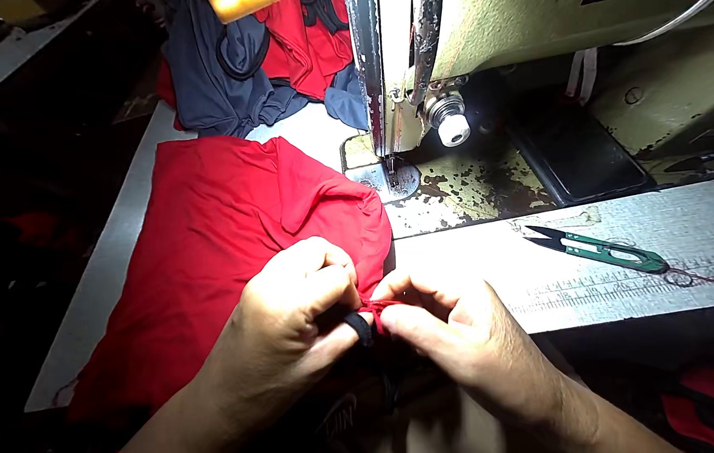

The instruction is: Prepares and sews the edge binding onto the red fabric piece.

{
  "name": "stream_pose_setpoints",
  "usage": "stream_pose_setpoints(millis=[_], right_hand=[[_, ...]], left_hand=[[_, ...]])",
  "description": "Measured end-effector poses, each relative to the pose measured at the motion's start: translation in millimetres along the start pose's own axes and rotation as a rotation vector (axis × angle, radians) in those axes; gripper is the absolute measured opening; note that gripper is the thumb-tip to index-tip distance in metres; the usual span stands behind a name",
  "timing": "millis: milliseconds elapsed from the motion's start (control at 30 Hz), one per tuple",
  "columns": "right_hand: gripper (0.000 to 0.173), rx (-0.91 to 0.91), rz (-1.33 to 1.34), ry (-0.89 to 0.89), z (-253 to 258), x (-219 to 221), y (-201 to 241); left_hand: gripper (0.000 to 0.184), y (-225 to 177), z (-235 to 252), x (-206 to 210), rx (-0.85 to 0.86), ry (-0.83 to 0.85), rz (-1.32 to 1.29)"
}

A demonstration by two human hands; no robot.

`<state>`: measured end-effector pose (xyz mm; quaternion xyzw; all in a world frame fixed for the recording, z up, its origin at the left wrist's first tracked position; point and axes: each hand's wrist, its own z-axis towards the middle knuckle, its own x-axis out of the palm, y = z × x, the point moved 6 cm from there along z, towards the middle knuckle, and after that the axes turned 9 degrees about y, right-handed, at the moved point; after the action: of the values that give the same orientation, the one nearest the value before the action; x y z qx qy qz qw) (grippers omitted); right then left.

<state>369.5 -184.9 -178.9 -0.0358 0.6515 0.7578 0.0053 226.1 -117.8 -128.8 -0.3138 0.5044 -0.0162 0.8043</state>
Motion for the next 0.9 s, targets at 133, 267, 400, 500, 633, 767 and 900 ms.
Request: stream_pose_setpoints(millis=[133, 267, 400, 500, 633, 767, 900], right_hand=[[0.016, -0.028, 0.057, 0.055, -3, 7, -4], [0.007, -0.039, 0.003, 0.025, -3, 7, -4], [0.005, -0.063, -0.083, -0.022, -4, -1, -1], [0.005, -0.096, -0.100, -0.065, -5, -1, 0], [0.005, -0.123, -0.195, -0.175, -9, -3, 3], [0.006, -0.159, -0.338, -0.273, -13, -6, 7], [0.004, -0.083, -0.208, -0.305, -14, -6, 0]], left_hand=[[0.011, 6, -1, 2, -0.082, 0.001, -0.198], [0.010, 5, -1, 2, -0.063, 0.015, -0.118], [0.013, 7, -3, -4, -0.101, -0.021, -0.099], [0.015, 8, -3, -7, -0.097, -0.010, -0.187], [0.008, 5, -3, -7, -0.082, 0.014, -0.222], [0.015, -3, -2, -6, 0.004, 0.023, -0.157], [0.020, -12, -6, 0, 0.050, 0.010, -0.006]])
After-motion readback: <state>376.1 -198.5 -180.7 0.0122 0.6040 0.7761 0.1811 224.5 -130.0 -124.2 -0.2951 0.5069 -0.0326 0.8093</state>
